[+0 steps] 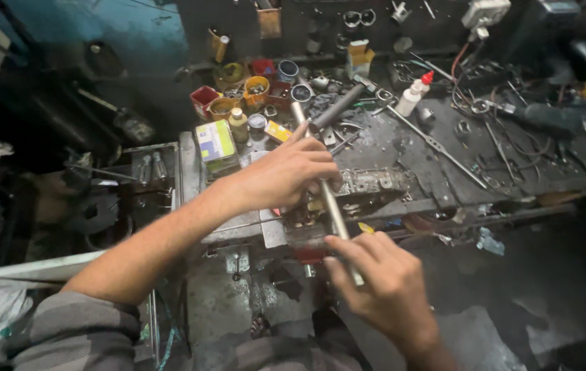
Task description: The person fits a long metal rod through a small engine crankcase held on the workbench, threads and seats the rod by hand, wipes the part with a cloth, then takes matches from a yellow matchbox and strikes one near the component.
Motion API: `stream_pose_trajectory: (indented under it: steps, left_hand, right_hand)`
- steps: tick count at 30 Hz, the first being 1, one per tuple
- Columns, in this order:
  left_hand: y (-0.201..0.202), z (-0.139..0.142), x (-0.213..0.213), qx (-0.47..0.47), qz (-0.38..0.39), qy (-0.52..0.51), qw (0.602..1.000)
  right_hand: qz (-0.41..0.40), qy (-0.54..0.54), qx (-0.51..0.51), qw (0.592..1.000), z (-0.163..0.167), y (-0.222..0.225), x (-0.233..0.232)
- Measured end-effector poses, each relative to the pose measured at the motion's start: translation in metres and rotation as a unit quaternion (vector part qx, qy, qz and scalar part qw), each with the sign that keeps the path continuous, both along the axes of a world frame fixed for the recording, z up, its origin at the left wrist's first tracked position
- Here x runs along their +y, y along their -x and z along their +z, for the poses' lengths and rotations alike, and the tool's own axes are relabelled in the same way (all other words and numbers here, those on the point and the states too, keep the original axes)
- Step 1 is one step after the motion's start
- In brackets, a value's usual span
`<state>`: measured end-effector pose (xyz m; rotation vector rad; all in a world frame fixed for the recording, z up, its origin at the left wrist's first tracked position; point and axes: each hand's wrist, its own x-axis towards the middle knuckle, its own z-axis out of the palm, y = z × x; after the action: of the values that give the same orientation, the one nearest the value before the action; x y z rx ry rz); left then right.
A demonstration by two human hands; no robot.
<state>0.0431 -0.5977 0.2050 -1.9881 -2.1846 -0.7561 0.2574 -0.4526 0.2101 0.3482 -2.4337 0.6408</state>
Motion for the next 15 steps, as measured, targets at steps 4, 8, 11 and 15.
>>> stream_pose_trajectory:
  steps: [4,8,11,15]
  left_hand:
    - [0.012,0.005,0.001,-0.026,-0.064,0.006,0.998]
    - [0.012,0.012,0.002,-0.047,-0.065,0.038,0.996]
    - [0.003,0.014,0.0,-0.035,-0.064,-0.006,0.997]
    - [-0.024,0.008,-0.009,-0.076,0.011,-0.035,0.996]
  right_hand:
    - [-0.022,-0.021,0.023,0.999,-0.012,0.011,-0.026]
    - [0.043,0.022,-0.009,0.999,-0.016,0.02,-0.008]
    - [0.116,0.039,-0.003,0.992,-0.005,0.04,0.036]
    - [0.01,0.013,0.018,1.0,0.019,0.09,0.081]
